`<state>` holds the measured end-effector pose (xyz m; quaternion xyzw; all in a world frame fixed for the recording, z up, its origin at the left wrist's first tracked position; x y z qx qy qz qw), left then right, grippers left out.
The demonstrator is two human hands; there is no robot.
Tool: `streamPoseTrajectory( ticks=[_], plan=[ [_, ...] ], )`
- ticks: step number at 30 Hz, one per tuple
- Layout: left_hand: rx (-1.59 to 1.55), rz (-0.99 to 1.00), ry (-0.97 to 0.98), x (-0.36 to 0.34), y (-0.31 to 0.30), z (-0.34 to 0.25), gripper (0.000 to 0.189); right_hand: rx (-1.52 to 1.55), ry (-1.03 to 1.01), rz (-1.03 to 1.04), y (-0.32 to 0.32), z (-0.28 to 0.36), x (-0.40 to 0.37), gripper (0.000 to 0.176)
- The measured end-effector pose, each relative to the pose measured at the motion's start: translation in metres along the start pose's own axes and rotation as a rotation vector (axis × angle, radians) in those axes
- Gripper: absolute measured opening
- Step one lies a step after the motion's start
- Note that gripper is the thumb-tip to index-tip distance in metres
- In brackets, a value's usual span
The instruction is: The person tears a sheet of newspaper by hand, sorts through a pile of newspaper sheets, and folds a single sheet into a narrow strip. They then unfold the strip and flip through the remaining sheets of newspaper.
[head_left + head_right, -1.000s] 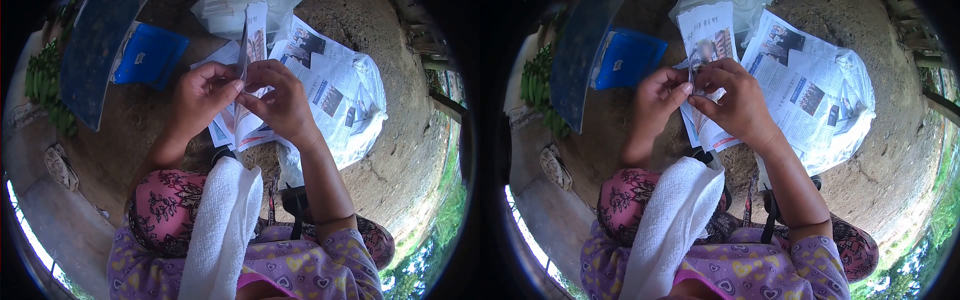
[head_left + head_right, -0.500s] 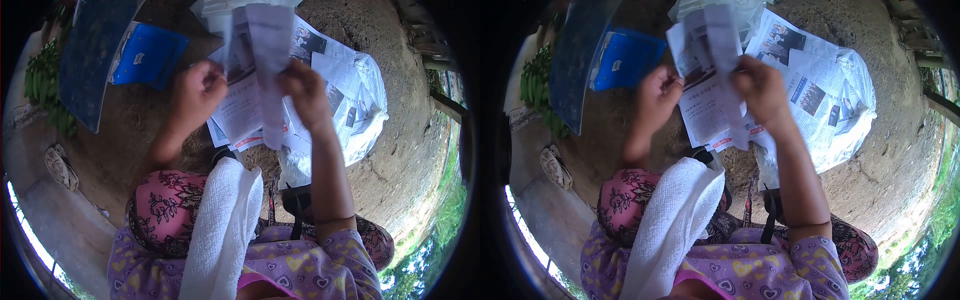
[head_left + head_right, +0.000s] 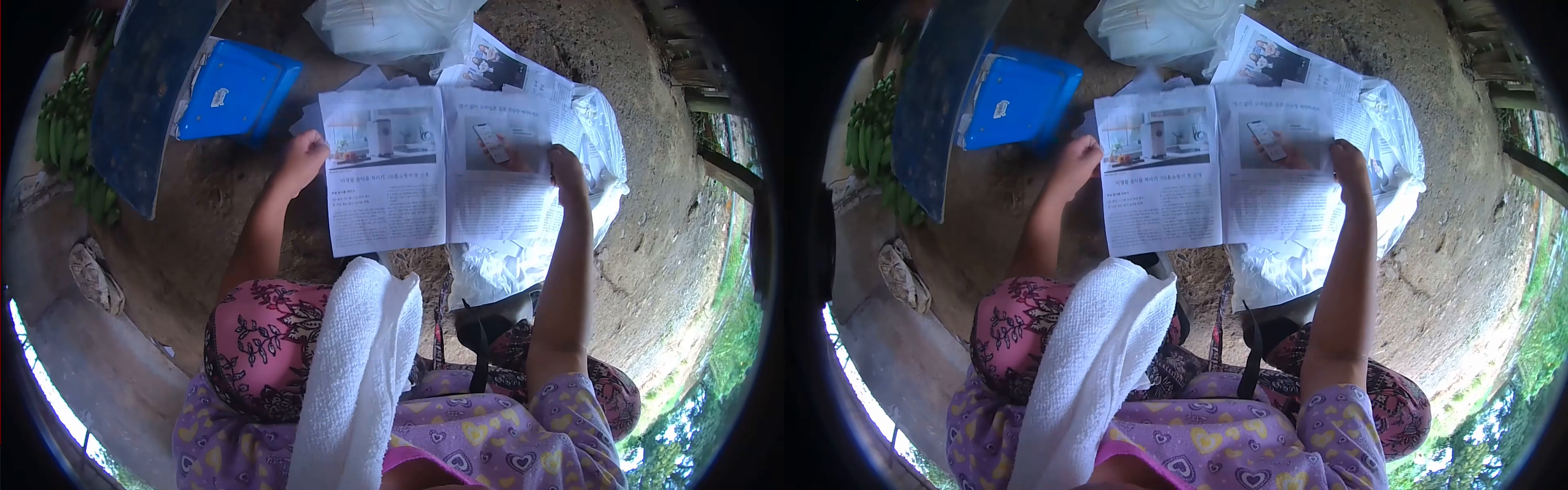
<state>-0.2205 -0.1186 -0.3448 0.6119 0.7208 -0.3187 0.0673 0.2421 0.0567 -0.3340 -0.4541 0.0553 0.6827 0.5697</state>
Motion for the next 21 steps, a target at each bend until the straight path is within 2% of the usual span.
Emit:
streamPoseTrajectory(
  ticks=[2,3,6,8,11,13,16,18,20,21],
  plan=[
    [0.404,-0.022,0.119,-0.003,0.000,-0.015,0.013,-0.086,-0.011,-0.024,0.002,-0.004,0.004,0.026],
    [0.457,-0.091,0.126,-0.005,-0.001,-0.023,0.022,-0.118,-0.020,-0.032,0.004,-0.004,0.004,0.026],
    [0.664,-0.363,0.594,-0.012,0.002,-0.077,0.031,-0.085,-0.072,0.030,0.008,-0.004,0.003,0.025],
    [0.569,-0.290,0.738,-0.002,0.022,-0.103,0.044,-0.060,-0.164,0.116,0.009,0.004,0.001,0.026],
    [0.515,-0.164,0.881,0.020,0.064,-0.130,0.056,-0.203,-0.362,0.183,0.011,0.035,-0.022,0.027],
    [0.512,-0.098,0.976,0.037,0.086,-0.138,0.061,-0.122,-0.426,0.240,0.016,0.057,-0.050,0.025],
    [0.497,0.111,0.835,0.063,0.101,-0.132,0.065,-0.138,-0.426,0.318,0.008,0.059,-0.051,0.026],
    [0.534,0.172,0.691,0.072,0.104,-0.125,0.050,-0.155,-0.367,0.323,0.002,0.049,-0.044,0.026],
    [0.564,0.249,0.615,0.071,0.104,-0.119,0.040,-0.359,-0.297,0.118,-0.006,0.043,-0.036,0.028],
    [0.444,0.254,0.664,0.066,0.104,-0.122,0.031,-0.457,-0.259,0.018,-0.008,0.041,-0.034,0.030]
  ],
)
Point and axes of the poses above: each hand's wrist, its own x-axis towards the middle knuckle, its own y-axis out of the palm, z = x × y, the point moved 6 cm from there along x, towards the middle knuckle, and after that the axes turned 5 degrees about y, right-handed, at the moved point
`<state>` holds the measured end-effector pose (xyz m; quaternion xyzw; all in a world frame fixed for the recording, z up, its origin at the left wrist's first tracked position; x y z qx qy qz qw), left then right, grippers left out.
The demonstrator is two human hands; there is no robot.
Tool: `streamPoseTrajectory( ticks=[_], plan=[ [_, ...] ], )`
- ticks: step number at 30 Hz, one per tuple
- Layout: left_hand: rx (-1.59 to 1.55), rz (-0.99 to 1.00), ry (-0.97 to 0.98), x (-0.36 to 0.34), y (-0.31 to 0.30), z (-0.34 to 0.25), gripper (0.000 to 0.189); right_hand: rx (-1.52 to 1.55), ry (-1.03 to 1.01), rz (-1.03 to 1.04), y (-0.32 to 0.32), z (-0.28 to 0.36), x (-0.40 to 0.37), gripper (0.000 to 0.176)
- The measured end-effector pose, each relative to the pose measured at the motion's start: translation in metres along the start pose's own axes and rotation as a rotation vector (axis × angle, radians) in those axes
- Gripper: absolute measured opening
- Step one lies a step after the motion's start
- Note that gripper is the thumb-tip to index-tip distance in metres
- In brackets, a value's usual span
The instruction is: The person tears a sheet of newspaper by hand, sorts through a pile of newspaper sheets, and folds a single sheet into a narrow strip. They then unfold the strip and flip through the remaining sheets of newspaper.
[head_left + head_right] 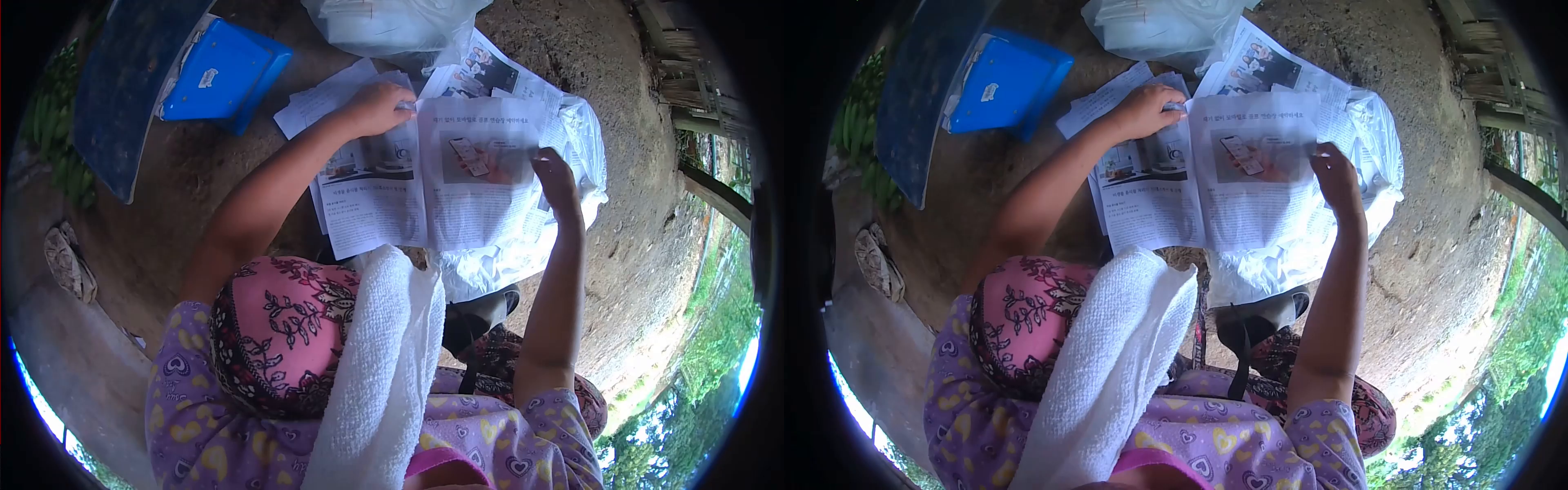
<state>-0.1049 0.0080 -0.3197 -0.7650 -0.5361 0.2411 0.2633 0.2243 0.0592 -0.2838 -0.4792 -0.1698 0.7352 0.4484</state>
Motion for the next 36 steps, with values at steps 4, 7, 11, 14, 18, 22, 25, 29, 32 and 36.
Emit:
streamPoseTrajectory(
  ticks=[4,7,11,14,18,22,25,29,32,36],
  plan=[
    [-0.029,-0.015,-0.028,-0.010,0.000,-0.009,0.028,-0.178,-0.489,-0.562,-0.001,0.066,-0.009,0.046],
    [-0.052,-0.001,0.014,-0.010,-0.003,-0.023,0.024,-0.209,-0.790,-0.254,0.050,0.149,-0.018,0.050],
    [-0.058,0.014,0.054,-0.017,-0.012,-0.031,0.019,-0.249,-0.810,0.085,0.090,0.197,-0.006,0.032],
    [-0.222,0.008,0.002,-0.025,-0.013,-0.025,0.018,-0.270,-0.779,0.139,0.099,0.200,0.000,0.022],
    [-0.434,-0.013,-0.086,-0.030,-0.007,-0.014,0.020,-0.146,-0.827,0.050,0.097,0.198,-0.011,0.020],
    [-0.403,-0.026,-0.096,-0.033,-0.005,-0.004,0.023,-0.186,-0.690,0.026,0.098,0.181,-0.006,0.024],
    [-0.297,0.026,-0.196,-0.039,-0.009,0.008,0.032,-0.301,-0.566,0.135,0.082,0.156,0.008,0.038],
    [-0.218,0.168,-0.211,-0.048,-0.015,0.023,0.050,0.007,-0.198,0.283,0.054,0.082,0.037,0.047],
    [-0.105,0.315,-0.185,-0.062,-0.014,0.040,0.040,0.144,-0.052,0.309,0.042,0.023,0.042,0.042],
    [-0.042,0.424,-0.299,-0.084,-0.020,0.060,0.036,0.352,0.097,0.404,0.033,-0.045,0.022,0.050]
  ],
)
Point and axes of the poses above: each hand's wrist, its own x-axis towards the middle knuckle, its own y-axis out of the palm, z = x × y, the point moved 6 cm from there along x, towards the middle knuckle, and after that the axes turned 5 degrees about y, right-handed, at the moved point
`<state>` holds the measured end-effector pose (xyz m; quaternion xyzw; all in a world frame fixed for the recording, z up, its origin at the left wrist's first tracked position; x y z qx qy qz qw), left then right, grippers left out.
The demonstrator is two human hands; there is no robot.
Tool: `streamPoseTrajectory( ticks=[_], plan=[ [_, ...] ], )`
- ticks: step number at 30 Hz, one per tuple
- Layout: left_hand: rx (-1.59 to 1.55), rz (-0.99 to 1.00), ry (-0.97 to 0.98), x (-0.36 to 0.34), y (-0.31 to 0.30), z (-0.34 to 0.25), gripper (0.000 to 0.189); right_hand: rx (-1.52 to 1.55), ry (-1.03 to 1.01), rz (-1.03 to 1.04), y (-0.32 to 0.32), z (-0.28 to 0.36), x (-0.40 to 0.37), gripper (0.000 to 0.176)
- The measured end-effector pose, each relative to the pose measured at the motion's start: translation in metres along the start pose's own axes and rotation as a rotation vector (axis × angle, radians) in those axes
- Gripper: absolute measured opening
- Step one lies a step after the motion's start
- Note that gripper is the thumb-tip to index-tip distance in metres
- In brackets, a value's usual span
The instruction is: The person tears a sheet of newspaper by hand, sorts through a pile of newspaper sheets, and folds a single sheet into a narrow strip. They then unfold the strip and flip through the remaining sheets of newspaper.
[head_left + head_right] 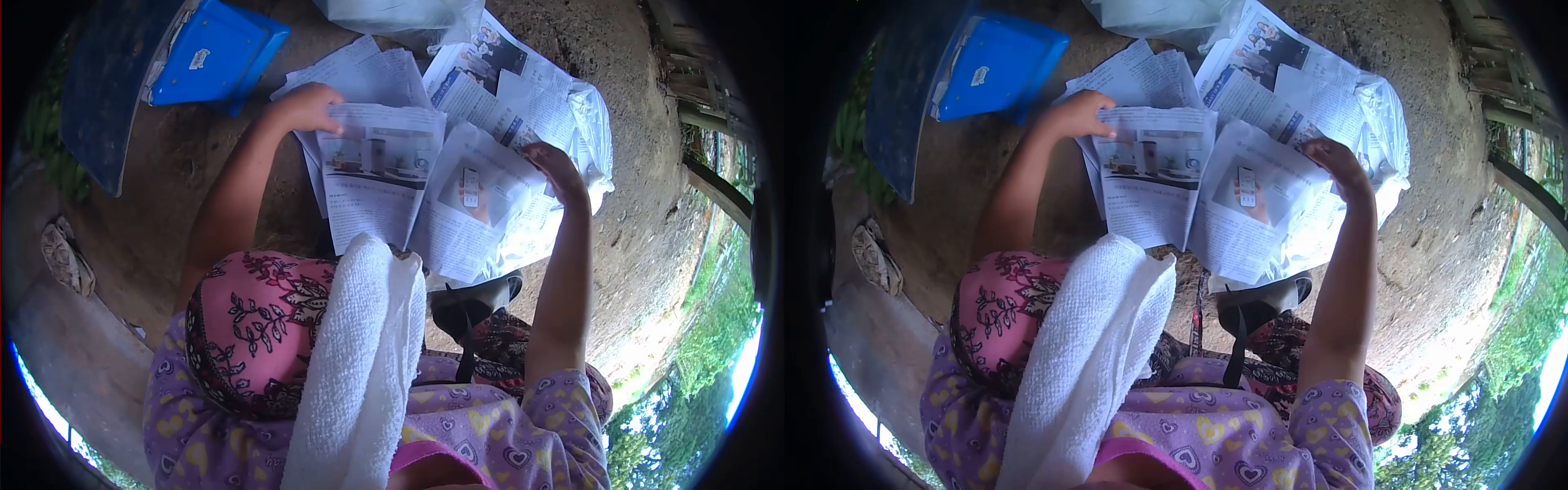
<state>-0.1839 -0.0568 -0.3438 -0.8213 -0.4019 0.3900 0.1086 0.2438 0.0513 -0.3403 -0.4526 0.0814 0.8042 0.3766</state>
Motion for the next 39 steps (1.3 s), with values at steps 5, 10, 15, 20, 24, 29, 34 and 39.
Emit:
streamPoseTrajectory(
  ticks=[5,10,15,20,24,29,34,39],
  plan=[
    [-0.213,-0.228,-0.043,-0.014,0.014,0.046,0.051,0.312,0.061,0.103,0.013,-0.038,-0.038,0.067],
    [-0.380,-0.445,-0.116,-0.033,0.016,0.035,0.043,0.291,0.025,-0.194,0.037,-0.042,-0.019,0.033],
    [-0.325,-0.508,-0.138,-0.041,0.017,0.054,0.049,0.060,-0.031,-0.350,0.006,-0.018,-0.033,0.036],
    [-0.296,-0.670,-0.159,-0.055,0.020,0.069,0.047,0.561,-0.056,-0.734,-0.070,-0.050,-0.071,0.051],
    [-0.274,-0.532,-0.148,-0.056,0.014,0.057,0.048,0.665,-0.199,-0.344,-0.208,-0.166,-0.057,0.059],
    [-0.242,-0.603,-0.111,-0.055,-0.005,0.041,0.045,0.525,0.006,-0.391,-0.041,0.053,-0.084,0.037],
    [-0.044,-0.694,-0.129,-0.038,-0.005,0.063,0.035,-0.202,-0.466,0.081,0.134,0.171,-0.003,0.029],
    [-0.085,-0.896,-0.156,-0.043,-0.001,0.081,0.027,-0.455,-0.512,-0.206,0.198,0.177,0.042,0.030]
  ],
)
Point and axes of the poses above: each hand's wrist, its own x-axis towards the middle knuckle, its own y-axis out of the palm, z = x × y, the point moved 6 cm from there along x, towards the middle knuckle, and after that the axes turned 5 degrees about y, right-handed, at the moved point
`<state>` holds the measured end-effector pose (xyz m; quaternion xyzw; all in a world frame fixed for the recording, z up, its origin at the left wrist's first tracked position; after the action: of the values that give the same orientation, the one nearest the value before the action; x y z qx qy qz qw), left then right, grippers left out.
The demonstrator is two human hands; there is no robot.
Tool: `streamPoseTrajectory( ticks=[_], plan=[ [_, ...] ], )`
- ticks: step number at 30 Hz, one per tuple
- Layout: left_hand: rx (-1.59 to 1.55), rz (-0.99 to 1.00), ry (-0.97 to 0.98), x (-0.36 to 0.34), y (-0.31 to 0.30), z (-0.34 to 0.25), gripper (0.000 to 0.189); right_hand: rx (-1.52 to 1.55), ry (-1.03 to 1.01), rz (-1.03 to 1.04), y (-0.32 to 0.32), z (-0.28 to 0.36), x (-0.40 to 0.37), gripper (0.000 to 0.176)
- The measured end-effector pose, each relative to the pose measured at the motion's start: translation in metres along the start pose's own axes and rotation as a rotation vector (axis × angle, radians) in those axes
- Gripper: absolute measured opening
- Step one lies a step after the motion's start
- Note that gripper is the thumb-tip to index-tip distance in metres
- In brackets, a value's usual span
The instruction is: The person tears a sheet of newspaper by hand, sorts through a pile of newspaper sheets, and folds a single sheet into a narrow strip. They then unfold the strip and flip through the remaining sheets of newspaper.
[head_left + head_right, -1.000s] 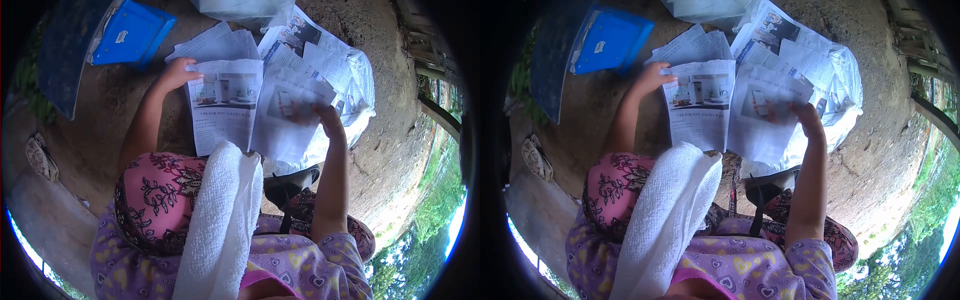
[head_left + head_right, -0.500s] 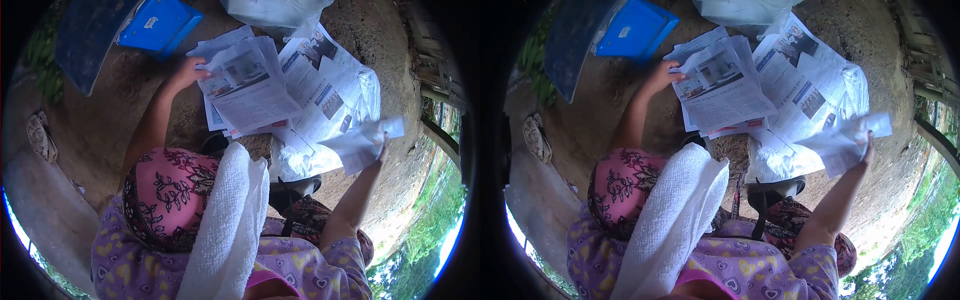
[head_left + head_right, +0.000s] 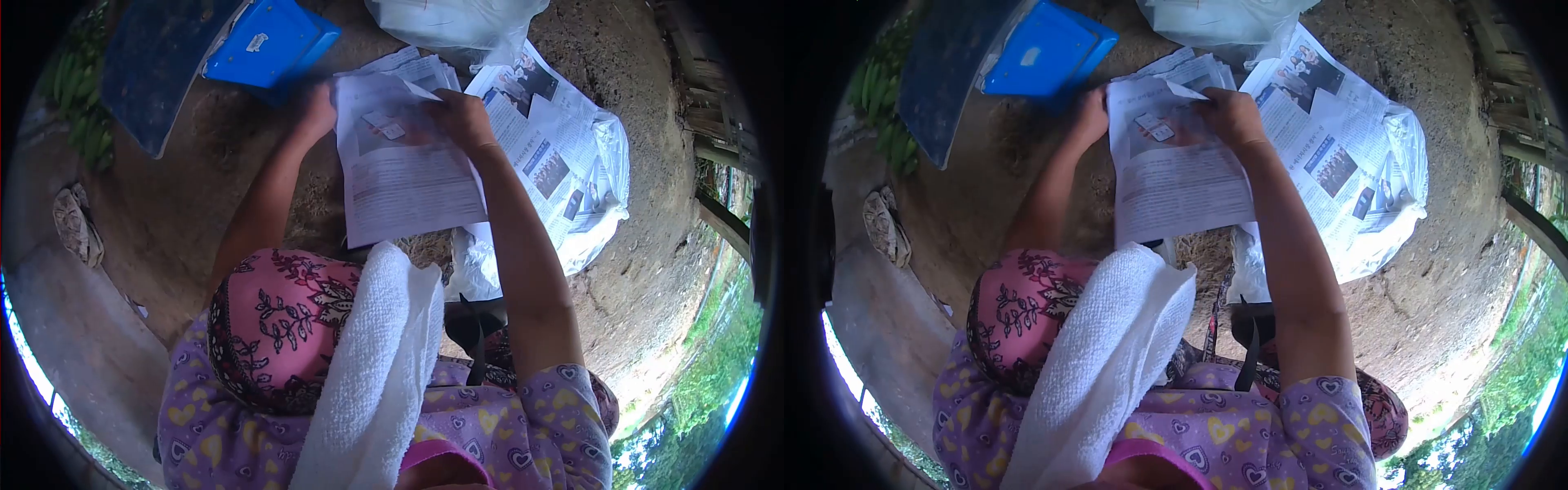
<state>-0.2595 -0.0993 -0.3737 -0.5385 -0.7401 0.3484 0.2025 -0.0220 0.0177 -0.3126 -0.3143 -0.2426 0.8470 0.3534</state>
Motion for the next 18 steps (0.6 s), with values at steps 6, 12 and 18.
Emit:
streamPoseTrajectory(
  ticks=[6,12,18],
  plan=[
    [-0.297,-0.241,-0.131,-0.038,-0.005,0.006,0.035,-0.172,-0.002,-0.475,-0.013,-0.021,-0.012,0.041],
    [-0.588,-0.243,-0.283,-0.066,0.024,0.007,0.046,-0.170,0.240,-0.260,-0.002,-0.029,0.004,0.053],
    [-0.637,-0.483,-0.291,-0.068,0.013,-0.004,0.061,0.381,0.094,-0.004,0.011,0.002,-0.002,0.034]
  ],
)
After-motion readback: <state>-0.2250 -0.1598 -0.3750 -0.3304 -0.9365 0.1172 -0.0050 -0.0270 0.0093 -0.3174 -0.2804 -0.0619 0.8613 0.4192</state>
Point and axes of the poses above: each hand's wrist, its own x-axis towards the middle knuckle, its own y-axis out of the palm, z = x × y, the point moved 6 cm from there along x, towards the middle knuckle, and after that the axes turned 5 degrees about y, right-handed, at the moved point
